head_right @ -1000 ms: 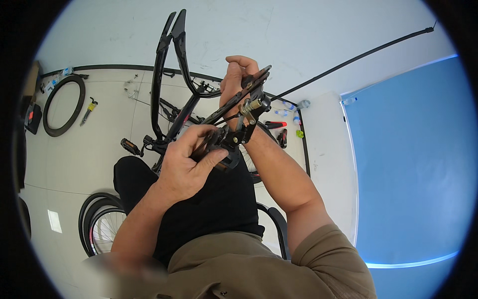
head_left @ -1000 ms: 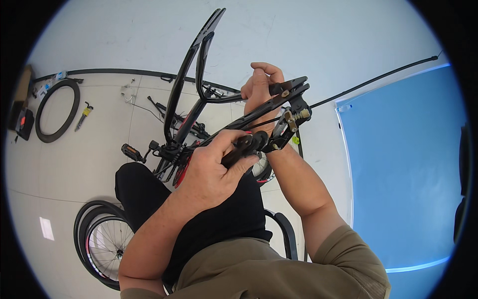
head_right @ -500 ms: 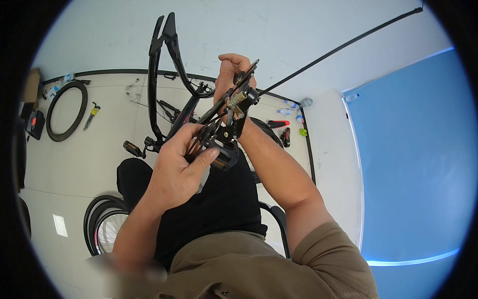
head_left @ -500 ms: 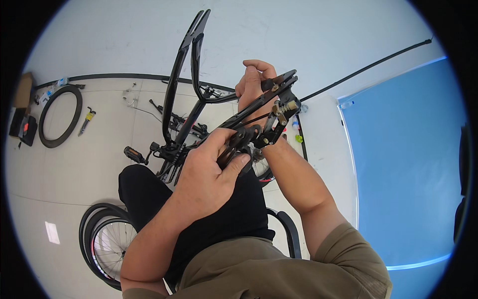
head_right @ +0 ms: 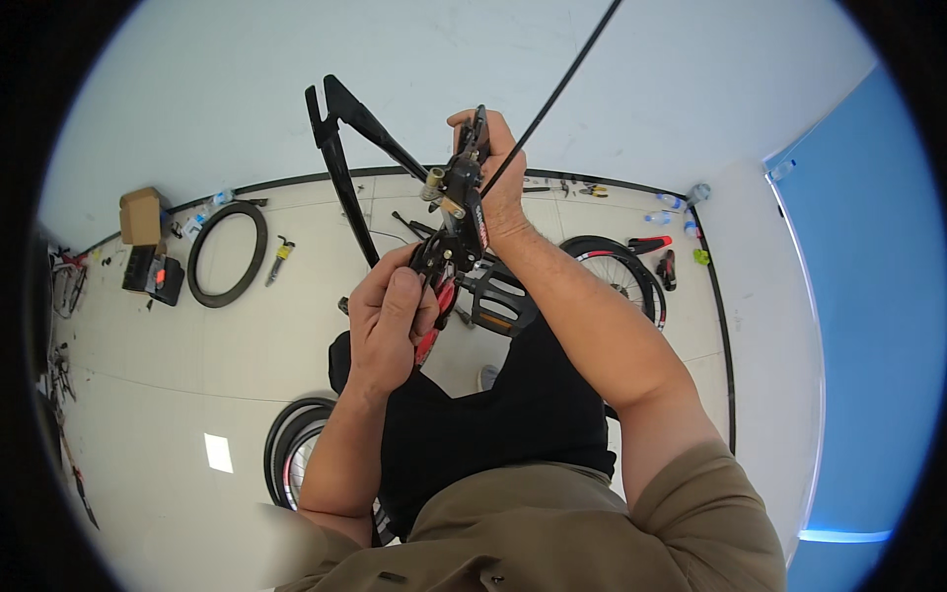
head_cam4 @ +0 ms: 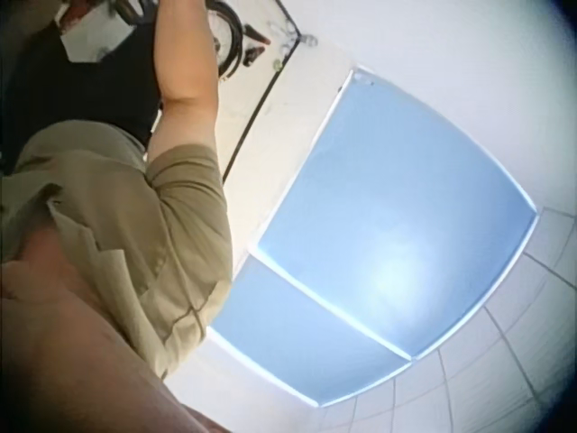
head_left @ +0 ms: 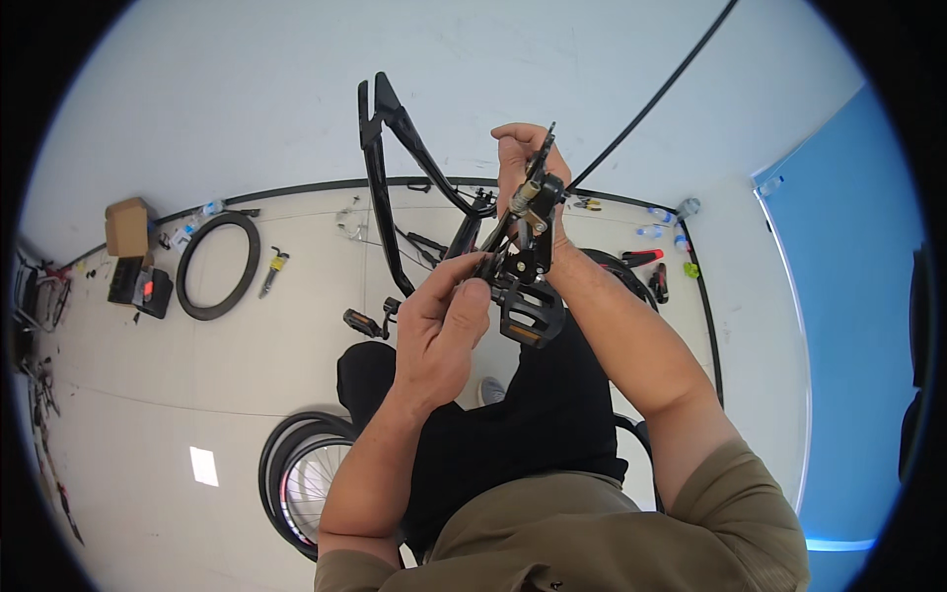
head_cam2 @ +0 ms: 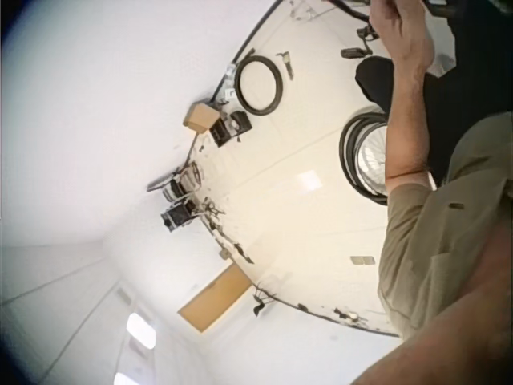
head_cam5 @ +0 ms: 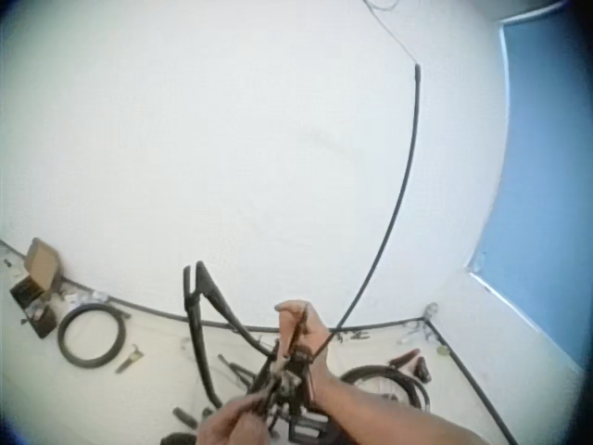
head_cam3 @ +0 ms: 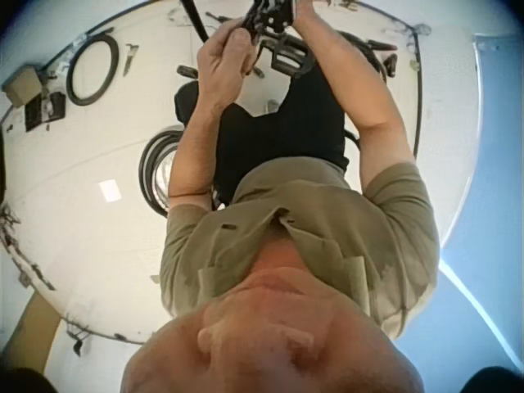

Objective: The person is assembling a bicycle by attaching a pedal to the crank arm and routing a brake cable through the rear derailleur. They manipulate the pedal and derailleur by hand, threading the cable through the mechanism.

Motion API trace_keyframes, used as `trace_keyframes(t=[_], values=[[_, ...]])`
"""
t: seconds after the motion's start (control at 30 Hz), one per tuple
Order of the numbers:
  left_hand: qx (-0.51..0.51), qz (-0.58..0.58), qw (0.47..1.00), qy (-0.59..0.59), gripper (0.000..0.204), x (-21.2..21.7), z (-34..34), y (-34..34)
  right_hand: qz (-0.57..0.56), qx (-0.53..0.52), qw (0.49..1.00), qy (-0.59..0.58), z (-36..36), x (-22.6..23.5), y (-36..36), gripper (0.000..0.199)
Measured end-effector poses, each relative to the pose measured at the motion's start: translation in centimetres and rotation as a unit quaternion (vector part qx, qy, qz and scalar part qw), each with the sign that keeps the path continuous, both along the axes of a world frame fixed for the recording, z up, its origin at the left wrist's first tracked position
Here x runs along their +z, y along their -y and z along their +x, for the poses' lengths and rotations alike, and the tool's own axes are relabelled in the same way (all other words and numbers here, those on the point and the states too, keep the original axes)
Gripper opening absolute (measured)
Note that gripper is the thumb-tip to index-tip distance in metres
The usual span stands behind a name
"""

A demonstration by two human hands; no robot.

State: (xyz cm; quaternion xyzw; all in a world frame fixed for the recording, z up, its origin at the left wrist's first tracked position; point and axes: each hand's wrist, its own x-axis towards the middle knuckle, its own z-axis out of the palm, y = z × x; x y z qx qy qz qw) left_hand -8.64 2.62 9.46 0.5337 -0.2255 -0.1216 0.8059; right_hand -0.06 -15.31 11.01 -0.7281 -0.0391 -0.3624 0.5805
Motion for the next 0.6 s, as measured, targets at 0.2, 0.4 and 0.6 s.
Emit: trace_keyframes(t=[0.2, 0.4, 0.6], values=[[-0.010, -0.071, 0.997, 0.000, 0.038, -1.4, 0.3, -0.3, -0.031, -0.022, 0.999, 0.036, 0.5, -0.4, -0.2, 0.015], [0.011, -0.027, 0.998, -0.053, 0.044, -0.9, -0.1, 0.0, 0.021, -0.006, 0.999, 0.031, -0.1, 0.1, -0.7, 0.006], [-0.013, -0.123, 0.992, -0.007, 0.045, -2.4, 0.3, 0.3, -0.029, -0.052, 0.996, 0.060, 0.2, 0.0, -1.1, 0.009]])
